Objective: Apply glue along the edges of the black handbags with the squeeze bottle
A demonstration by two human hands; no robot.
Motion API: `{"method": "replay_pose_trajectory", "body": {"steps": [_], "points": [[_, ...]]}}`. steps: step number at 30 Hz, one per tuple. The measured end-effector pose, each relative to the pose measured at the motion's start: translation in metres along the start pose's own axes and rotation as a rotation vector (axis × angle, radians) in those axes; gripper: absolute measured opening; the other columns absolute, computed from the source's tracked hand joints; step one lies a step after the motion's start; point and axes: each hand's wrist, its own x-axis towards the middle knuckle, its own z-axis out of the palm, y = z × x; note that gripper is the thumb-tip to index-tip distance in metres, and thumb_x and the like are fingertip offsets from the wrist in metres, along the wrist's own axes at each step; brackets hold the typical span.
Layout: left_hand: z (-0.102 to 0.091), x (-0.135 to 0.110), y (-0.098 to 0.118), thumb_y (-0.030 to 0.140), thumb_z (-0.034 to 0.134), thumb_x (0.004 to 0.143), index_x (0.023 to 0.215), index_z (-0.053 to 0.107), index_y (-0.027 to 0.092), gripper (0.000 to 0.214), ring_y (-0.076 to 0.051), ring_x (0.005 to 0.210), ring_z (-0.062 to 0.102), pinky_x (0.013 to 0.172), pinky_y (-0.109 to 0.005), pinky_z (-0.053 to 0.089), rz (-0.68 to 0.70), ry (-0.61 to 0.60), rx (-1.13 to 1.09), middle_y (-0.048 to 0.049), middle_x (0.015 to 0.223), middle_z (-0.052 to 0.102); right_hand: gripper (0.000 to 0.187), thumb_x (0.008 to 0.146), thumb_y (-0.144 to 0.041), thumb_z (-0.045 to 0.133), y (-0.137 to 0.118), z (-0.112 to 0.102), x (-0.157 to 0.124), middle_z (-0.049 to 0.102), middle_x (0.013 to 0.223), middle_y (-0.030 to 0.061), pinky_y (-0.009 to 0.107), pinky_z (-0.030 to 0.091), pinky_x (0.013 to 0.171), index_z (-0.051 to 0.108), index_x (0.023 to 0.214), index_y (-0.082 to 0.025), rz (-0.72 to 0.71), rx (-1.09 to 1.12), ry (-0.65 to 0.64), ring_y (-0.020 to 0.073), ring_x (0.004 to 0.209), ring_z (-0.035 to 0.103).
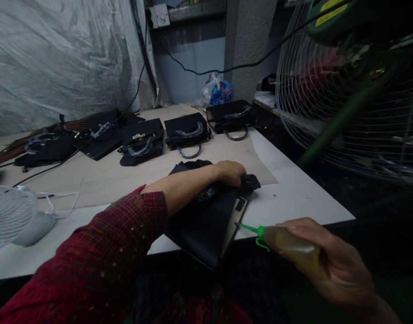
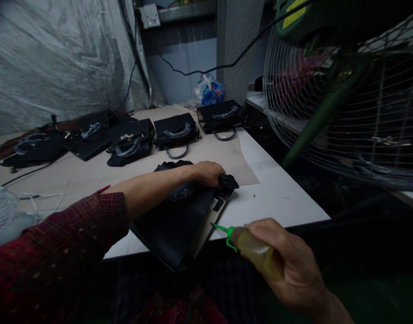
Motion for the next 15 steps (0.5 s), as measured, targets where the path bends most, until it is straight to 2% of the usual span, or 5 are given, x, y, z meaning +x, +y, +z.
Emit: {"method": "replay_pose_trajectory", "body": {"steps": [2,7,11,12,15], "points": [[-0.0005,-0.0009,0.0001,0.04,0.07,0.088,0.123,0.075,0.02,0.041,-0.029,0.117,0.071,0.096,-0.032,0.055,0.003,0.001,0.002,-0.0118,0.124,0.077,0.046,0.095,-0.02,0.073,-0.0012,0.0017,0.0004,0.075,0.106,0.0052,0.035,0.065,0.067,0.059,0.137,-0.034,-0.035,0.049,-0.052,0.0261,0.089,0.076],[-0.0015,-0.0024,0.0004,0.039,0.07,0.088,0.124,0.074,0.018,0.042,-0.029,0.118,0.071,0.097,-0.032,0.054,0.008,-0.003,0.009,-0.0128,0.124,0.077,0.044,0.092,-0.013,0.076,-0.002,0.0044,0.0013,0.072,0.11,0.0087,0.031,0.065,0.075,0.063,0.133,-0.023,-0.061,0.017,0.067,0.0242,0.096,0.074],[-0.0011,-0.0016,-0.0003,0.04,0.07,0.088,0.124,0.074,0.019,0.042,-0.029,0.117,0.071,0.095,-0.032,0.054,0.014,-0.003,0.005,-0.0125,0.124,0.077,0.043,0.097,-0.016,0.069,-0.0053,0.0047,0.0021,0.074,0.108,0.0078,0.03,0.065,0.07,0.06,0.138,-0.025,-0.101,0.098,-0.058,0.023,0.092,0.074],[-0.0011,-0.0013,-0.0005,0.04,0.07,0.087,0.124,0.074,0.019,0.043,-0.029,0.117,0.07,0.095,-0.032,0.054,0.011,-0.002,0.005,-0.0125,0.124,0.077,0.042,0.098,-0.017,0.069,-0.0055,0.0045,0.0018,0.074,0.107,0.0077,0.03,0.065,0.069,0.059,0.138,-0.026,-0.104,0.097,-0.062,0.0231,0.092,0.074],[-0.0012,-0.0011,-0.0007,0.039,0.071,0.086,0.125,0.074,0.019,0.044,-0.029,0.117,0.07,0.095,-0.033,0.054,0.004,0.0,0.001,-0.0127,0.125,0.077,0.043,0.096,-0.018,0.073,-0.0039,0.0036,-0.0008,0.073,0.109,0.0078,0.032,0.065,0.074,0.061,0.136,-0.027,-0.058,0.026,0.034,0.0239,0.095,0.074]]}}
